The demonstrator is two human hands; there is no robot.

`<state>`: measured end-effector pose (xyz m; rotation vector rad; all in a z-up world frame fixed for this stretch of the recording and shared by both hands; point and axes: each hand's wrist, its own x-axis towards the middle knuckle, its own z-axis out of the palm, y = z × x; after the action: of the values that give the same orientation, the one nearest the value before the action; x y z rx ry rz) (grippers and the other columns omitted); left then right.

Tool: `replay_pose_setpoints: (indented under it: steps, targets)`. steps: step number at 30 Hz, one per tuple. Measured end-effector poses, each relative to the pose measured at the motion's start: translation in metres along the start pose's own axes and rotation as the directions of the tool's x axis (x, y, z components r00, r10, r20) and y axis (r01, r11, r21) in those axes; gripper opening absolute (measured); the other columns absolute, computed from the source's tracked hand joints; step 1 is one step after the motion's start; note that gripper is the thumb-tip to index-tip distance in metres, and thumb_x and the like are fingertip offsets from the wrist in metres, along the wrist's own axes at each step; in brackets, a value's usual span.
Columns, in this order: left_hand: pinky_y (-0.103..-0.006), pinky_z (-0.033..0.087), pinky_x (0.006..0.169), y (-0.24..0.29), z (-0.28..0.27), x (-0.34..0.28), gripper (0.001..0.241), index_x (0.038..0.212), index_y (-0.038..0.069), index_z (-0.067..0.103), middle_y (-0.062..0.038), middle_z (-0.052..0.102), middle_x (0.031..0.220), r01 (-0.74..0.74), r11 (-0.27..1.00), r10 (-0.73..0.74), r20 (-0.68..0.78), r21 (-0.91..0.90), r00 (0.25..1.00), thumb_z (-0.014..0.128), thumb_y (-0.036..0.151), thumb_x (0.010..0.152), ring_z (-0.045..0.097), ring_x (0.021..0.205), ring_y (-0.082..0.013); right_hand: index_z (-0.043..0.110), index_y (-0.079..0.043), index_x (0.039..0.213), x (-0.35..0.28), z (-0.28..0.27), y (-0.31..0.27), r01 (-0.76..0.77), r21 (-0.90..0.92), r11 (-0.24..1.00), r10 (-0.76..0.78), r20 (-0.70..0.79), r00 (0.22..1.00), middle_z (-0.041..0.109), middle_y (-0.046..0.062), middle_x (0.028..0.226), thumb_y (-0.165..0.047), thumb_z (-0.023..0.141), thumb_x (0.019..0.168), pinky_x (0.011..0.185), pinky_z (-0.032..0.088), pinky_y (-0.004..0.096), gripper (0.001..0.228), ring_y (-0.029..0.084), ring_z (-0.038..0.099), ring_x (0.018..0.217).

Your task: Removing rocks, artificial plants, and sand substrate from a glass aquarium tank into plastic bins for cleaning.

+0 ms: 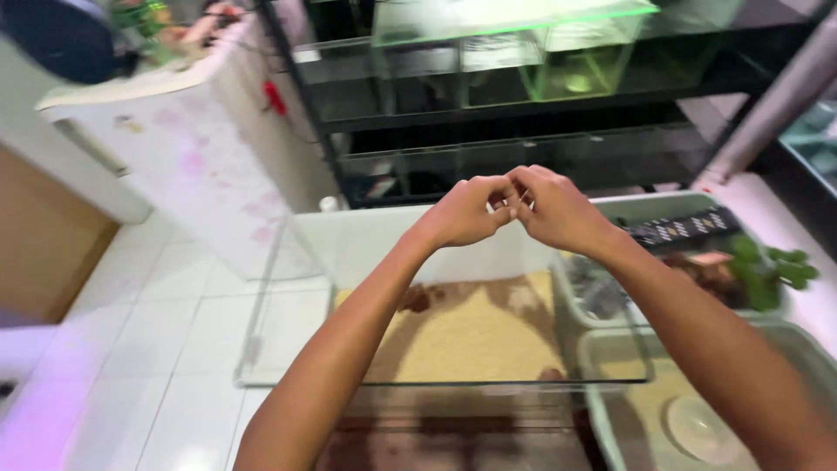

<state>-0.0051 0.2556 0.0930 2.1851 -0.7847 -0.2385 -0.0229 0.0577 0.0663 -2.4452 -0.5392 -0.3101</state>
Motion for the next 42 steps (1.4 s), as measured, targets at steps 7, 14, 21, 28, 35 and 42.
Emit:
replay_pose_setpoints:
  steps: [7,14,21,28,35,42]
  targets:
    - [-0.0482,0.061,0.095,-0.104,-0.059,-0.087,0.007,0.095,0.018,0.073,-0.007,0.082,0.095,0.185,0.981,-0.183,-0.033,0.065,0.982,0.068,0.022,0.094,0.078,0.103,-0.0347,0.065,-0.008,0.113,0.057,0.120,-0.058,0.080,-0.082,0.993,-0.050,0.318,0.947,0.069,0.014,0.111,-0.010,0.067,0.097,0.086,0.065,0.047,0.016,0.035,0.080,0.104]
    - [-0.0483,0.061,0.097,-0.161,-0.084,-0.132,0.013,0.102,0.017,0.076,-0.007,0.084,0.100,0.318,0.942,-0.325,0.055,0.102,0.944,0.069,0.026,0.096,0.079,0.107,-0.0321,0.066,-0.003,0.122,0.071,0.180,-0.100,0.117,-0.089,0.989,-0.058,0.492,0.868,0.072,0.020,0.121,-0.015,0.066,0.101,0.095,0.064,0.051,0.025,0.042,0.078,0.115]
    - [-0.0517,0.059,0.108,-0.186,-0.083,-0.102,0.027,0.123,0.020,0.077,-0.013,0.082,0.118,0.344,0.908,-0.402,0.271,0.238,0.874,0.066,0.036,0.104,0.075,0.123,-0.0352,0.070,-0.003,0.126,0.066,0.217,-0.064,0.263,-0.253,0.931,-0.003,0.716,0.698,0.074,0.020,0.121,-0.030,0.066,0.106,0.094,0.066,0.054,0.034,0.044,0.079,0.114]
    - [-0.0507,0.056,0.116,-0.222,-0.064,-0.070,0.040,0.134,0.025,0.073,-0.011,0.082,0.126,0.370,0.878,-0.471,0.409,0.304,0.782,0.067,0.048,0.102,0.072,0.132,-0.0339,0.061,0.003,0.141,0.055,0.272,-0.007,0.276,-0.188,0.943,0.020,0.856,0.517,0.069,0.027,0.132,-0.021,0.064,0.107,0.099,0.065,0.057,0.041,0.050,0.075,0.121]
    - [-0.0553,0.055,0.116,-0.249,-0.069,-0.074,0.043,0.149,0.017,0.064,-0.022,0.072,0.143,0.431,0.842,-0.537,0.440,0.323,0.719,0.058,0.034,0.111,0.068,0.137,-0.0410,0.044,0.002,0.160,0.027,0.369,0.053,0.533,-0.291,0.795,-0.116,0.789,0.603,0.062,0.025,0.134,-0.014,0.067,0.104,0.088,0.067,0.047,0.063,0.041,0.072,0.119]
    - [-0.0530,0.058,0.113,-0.251,-0.058,-0.069,0.044,0.153,0.020,0.061,-0.020,0.072,0.143,0.421,0.828,-0.557,0.460,0.369,0.692,0.057,0.034,0.112,0.070,0.135,-0.0386,0.071,-0.007,0.124,0.012,0.414,0.107,0.658,-0.351,0.666,-0.406,0.569,0.715,0.070,0.014,0.112,-0.019,0.065,0.093,0.077,0.059,0.046,0.034,0.034,0.072,0.098]
